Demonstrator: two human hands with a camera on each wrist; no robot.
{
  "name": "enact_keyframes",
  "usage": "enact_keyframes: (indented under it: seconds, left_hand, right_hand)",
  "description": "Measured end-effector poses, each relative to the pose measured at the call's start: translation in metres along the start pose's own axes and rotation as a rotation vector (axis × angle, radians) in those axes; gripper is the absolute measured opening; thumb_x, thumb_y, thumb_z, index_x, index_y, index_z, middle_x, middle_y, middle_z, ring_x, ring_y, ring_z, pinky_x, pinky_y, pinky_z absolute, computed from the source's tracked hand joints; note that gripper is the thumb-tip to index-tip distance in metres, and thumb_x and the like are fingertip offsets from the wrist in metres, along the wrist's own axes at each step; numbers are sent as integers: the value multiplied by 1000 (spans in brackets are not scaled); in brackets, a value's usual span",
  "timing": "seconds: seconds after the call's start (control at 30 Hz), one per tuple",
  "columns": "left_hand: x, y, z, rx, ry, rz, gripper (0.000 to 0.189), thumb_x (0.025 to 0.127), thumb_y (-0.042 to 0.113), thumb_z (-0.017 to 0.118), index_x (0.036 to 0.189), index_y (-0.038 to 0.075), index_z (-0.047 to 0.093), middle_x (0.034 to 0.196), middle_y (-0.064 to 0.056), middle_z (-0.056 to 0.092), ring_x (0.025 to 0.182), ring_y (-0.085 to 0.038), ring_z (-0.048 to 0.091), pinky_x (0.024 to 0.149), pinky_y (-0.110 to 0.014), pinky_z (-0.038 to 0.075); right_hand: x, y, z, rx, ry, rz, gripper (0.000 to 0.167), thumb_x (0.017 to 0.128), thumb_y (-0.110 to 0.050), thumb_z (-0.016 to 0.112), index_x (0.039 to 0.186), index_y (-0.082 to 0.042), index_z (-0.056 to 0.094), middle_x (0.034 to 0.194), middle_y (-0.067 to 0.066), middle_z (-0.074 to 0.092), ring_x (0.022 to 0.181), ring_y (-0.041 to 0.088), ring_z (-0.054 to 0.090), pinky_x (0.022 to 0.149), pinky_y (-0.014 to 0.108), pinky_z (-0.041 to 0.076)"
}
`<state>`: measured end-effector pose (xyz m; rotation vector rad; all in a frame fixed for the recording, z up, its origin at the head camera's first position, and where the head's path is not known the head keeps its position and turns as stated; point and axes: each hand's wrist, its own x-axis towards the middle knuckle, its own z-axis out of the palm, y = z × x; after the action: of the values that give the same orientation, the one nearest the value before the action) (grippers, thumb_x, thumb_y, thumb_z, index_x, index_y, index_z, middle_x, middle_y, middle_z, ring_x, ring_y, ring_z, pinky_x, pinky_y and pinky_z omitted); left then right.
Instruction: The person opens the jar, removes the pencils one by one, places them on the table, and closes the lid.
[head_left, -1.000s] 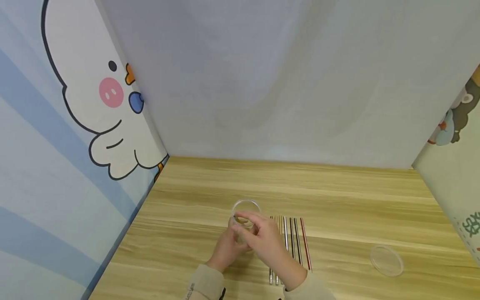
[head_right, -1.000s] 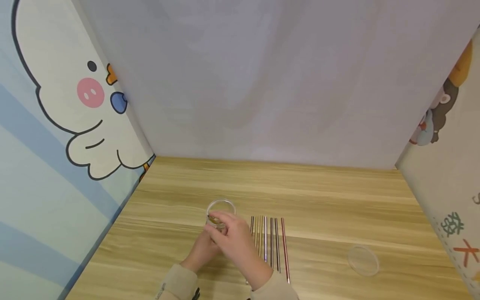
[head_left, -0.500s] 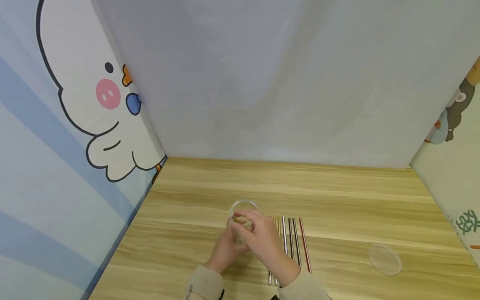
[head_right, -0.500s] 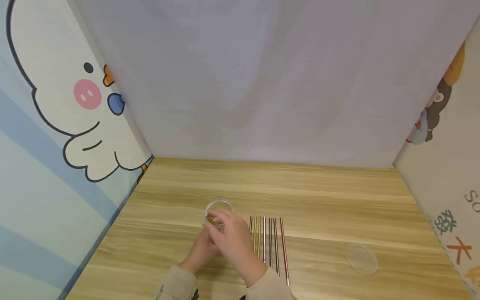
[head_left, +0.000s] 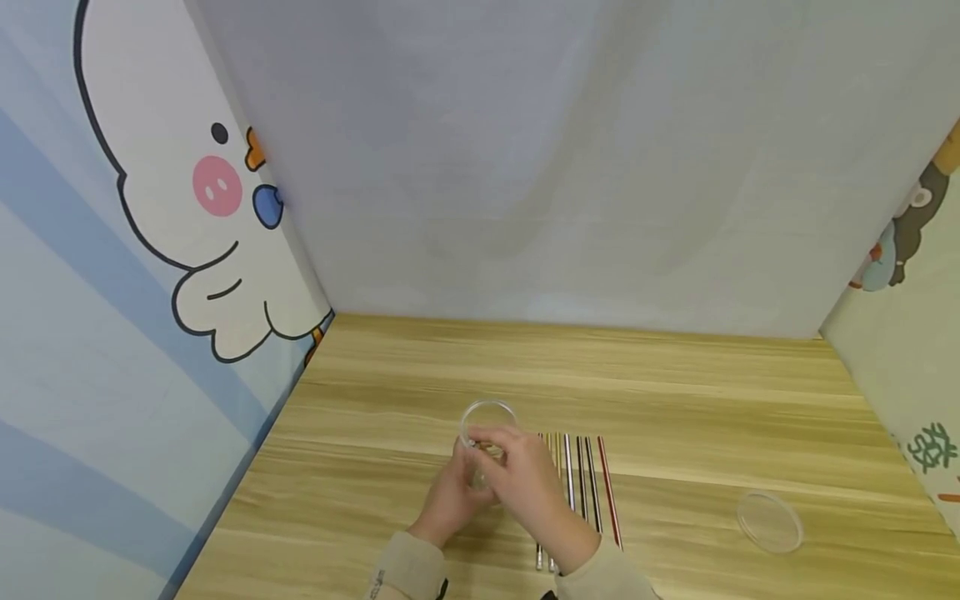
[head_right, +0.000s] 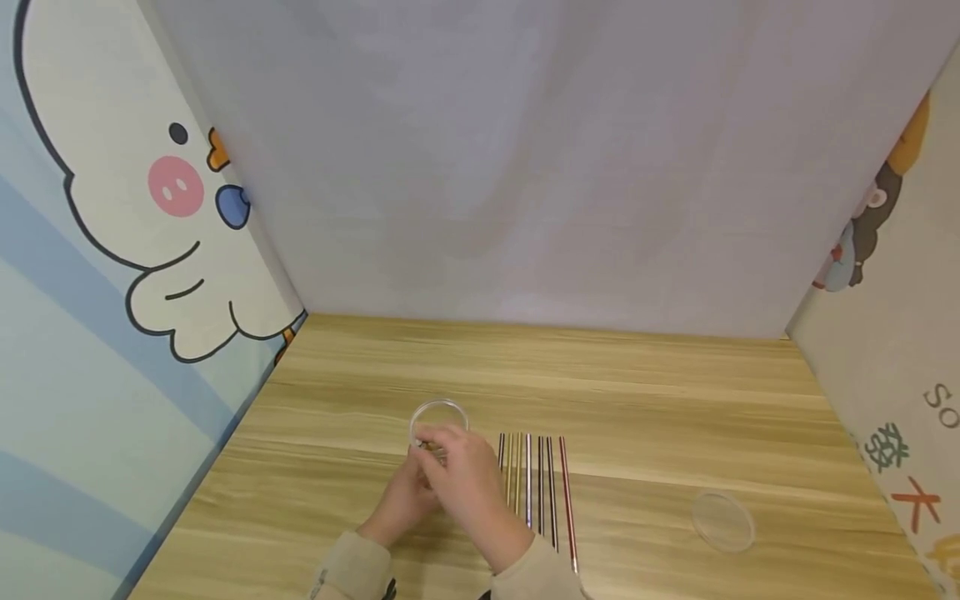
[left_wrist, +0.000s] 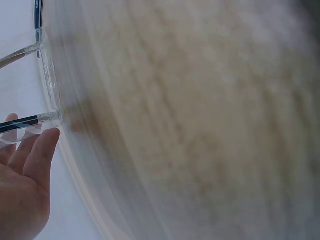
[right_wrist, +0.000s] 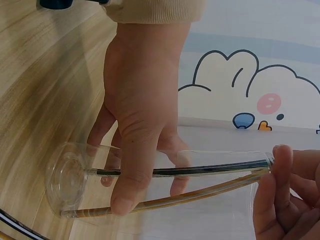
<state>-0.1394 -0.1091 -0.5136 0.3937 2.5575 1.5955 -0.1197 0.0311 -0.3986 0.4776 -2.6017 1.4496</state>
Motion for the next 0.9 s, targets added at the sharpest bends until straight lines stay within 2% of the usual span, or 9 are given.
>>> enact_keyframes:
  seconds: [0.17, 0.27, 0.4, 0.53, 0.7, 0.9]
  left_hand:
    - [0, 2, 0, 17, 15, -16, 99, 81, 21, 81, 155, 7, 18, 151, -21, 44, 136, -43, 45, 111, -62, 37]
    - [0, 2, 1, 30, 22, -29, 92, 80, 22, 82, 152, 13, 25, 150, -19, 47, 136, -43, 45, 109, -65, 38]
    - [2, 2, 1, 28, 13, -47, 85, 82, 28, 80, 149, 20, 28, 150, -18, 47, 135, -45, 45, 105, -66, 41]
    - [2, 1, 1, 9, -4, -86, 86, 82, 39, 80, 149, 27, 27, 154, -18, 43, 136, -46, 44, 104, -69, 40]
    - [2, 1, 1, -22, -4, -124, 85, 79, 42, 82, 145, 37, 28, 155, -16, 40, 137, -46, 43, 104, -70, 39]
    - [2, 2, 1, -10, 12, -145, 89, 77, 42, 83, 146, 31, 29, 151, -15, 47, 135, -42, 46, 106, -66, 40]
  right_hand:
    - [-1, -1, -3, 12, 16, -7, 20, 87, -12, 73, 106, -5, 75, 101, 11, 76, 48, -6, 47, 40, 14, 40]
    - [-2, -1, -5, 25, 28, -7, 18, 86, -9, 74, 104, -5, 76, 98, 11, 77, 48, -4, 45, 38, 13, 37]
    - [-2, -3, -8, 69, 37, 40, 19, 84, -5, 75, 103, -4, 76, 94, 11, 76, 54, -2, 48, 43, 14, 42]
    - [-3, -2, -11, 110, 75, 65, 18, 84, -6, 75, 102, -5, 77, 89, 9, 75, 60, 0, 52, 49, 16, 47]
    - [-2, 0, -13, 126, 172, -33, 16, 80, -4, 78, 95, 0, 76, 83, 11, 75, 63, 6, 60, 54, 17, 53]
    - [-1, 4, -17, 103, 261, -187, 13, 81, -5, 77, 92, 1, 72, 77, 9, 74, 60, 4, 60, 50, 18, 52]
